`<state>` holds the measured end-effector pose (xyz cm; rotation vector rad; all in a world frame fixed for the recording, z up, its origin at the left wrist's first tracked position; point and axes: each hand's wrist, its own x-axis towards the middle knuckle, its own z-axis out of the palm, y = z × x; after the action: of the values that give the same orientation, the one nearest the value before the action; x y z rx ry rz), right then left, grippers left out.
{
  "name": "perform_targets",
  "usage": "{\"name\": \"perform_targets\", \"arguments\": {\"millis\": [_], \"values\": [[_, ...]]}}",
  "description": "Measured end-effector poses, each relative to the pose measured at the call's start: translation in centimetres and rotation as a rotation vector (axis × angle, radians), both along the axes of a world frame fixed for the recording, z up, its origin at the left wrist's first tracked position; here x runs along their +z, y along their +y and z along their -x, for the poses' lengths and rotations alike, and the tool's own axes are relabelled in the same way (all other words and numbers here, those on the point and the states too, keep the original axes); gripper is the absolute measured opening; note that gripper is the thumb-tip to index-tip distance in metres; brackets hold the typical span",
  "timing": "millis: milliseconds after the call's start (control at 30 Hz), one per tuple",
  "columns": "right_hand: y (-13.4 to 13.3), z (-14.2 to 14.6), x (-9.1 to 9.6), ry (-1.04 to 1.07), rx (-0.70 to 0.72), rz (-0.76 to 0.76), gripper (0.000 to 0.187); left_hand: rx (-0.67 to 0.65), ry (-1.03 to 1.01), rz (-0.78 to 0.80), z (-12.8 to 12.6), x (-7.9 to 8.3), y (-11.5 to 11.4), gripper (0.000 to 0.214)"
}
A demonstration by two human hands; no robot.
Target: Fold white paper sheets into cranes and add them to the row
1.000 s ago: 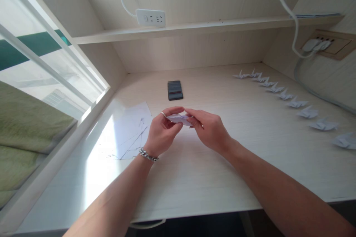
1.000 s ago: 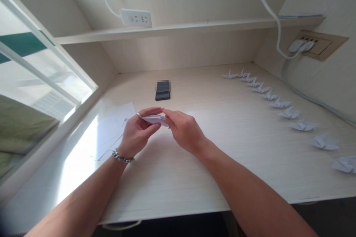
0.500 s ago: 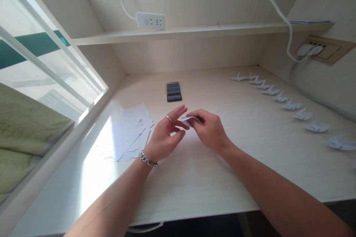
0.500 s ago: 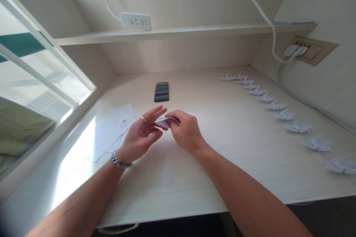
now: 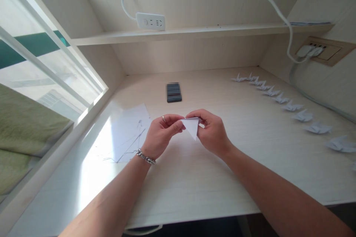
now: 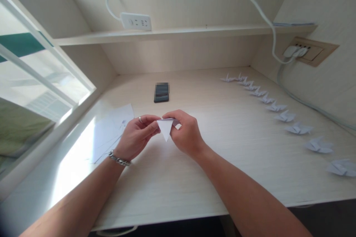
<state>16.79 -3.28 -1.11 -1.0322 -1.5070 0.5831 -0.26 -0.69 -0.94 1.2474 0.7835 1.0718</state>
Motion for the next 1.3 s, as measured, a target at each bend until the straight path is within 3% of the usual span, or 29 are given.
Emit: {"name": "perform_targets", "arguments": {"millis": [233, 500, 833, 933, 1033, 1167, 1300], "values": [[-0.1, -0.2, 0.3, -0.001, 0.045, 0.030, 0.014, -0.008, 0.060, -0.033, -0.1, 0.6, -0.3, 0.019], [0.1, -0.3, 0.4, 0.075, 0.074, 0.163, 0.007, -0.032, 0.090, -0.011, -0.1, 0.3, -0.2, 0.024], [1.0, -0.3, 1.0, 0.531, 0.226, 0.423, 0.038, 0.129, -0.117, 0.166, -0.4, 0.3, 0.3, 0.026], [1.0, 0.0, 0.8, 0.530, 0.248, 0.423, 0.044, 0.208, -0.151, 0.170, -0.5, 0.4, 0.3, 0.027], [1.2, 0.3, 0.1, 0.490, 0.166, 0.378, 0.052, 0.178, -0.104, 0.160, -0.6, 0.2, 0.1, 0.027], [1.6, 0.1, -0.5, 0.473, 0.082, 0.333, 0.043, 0.075, 0.062, 0.086, -0.7, 0.0, -0.2, 0.025], [1.5, -0.1, -0.5, 0.371, 0.077, 0.301, 0.030, 0.123, 0.058, -0.049, -0.7, -0.1, -0.3, 0.031]]}}
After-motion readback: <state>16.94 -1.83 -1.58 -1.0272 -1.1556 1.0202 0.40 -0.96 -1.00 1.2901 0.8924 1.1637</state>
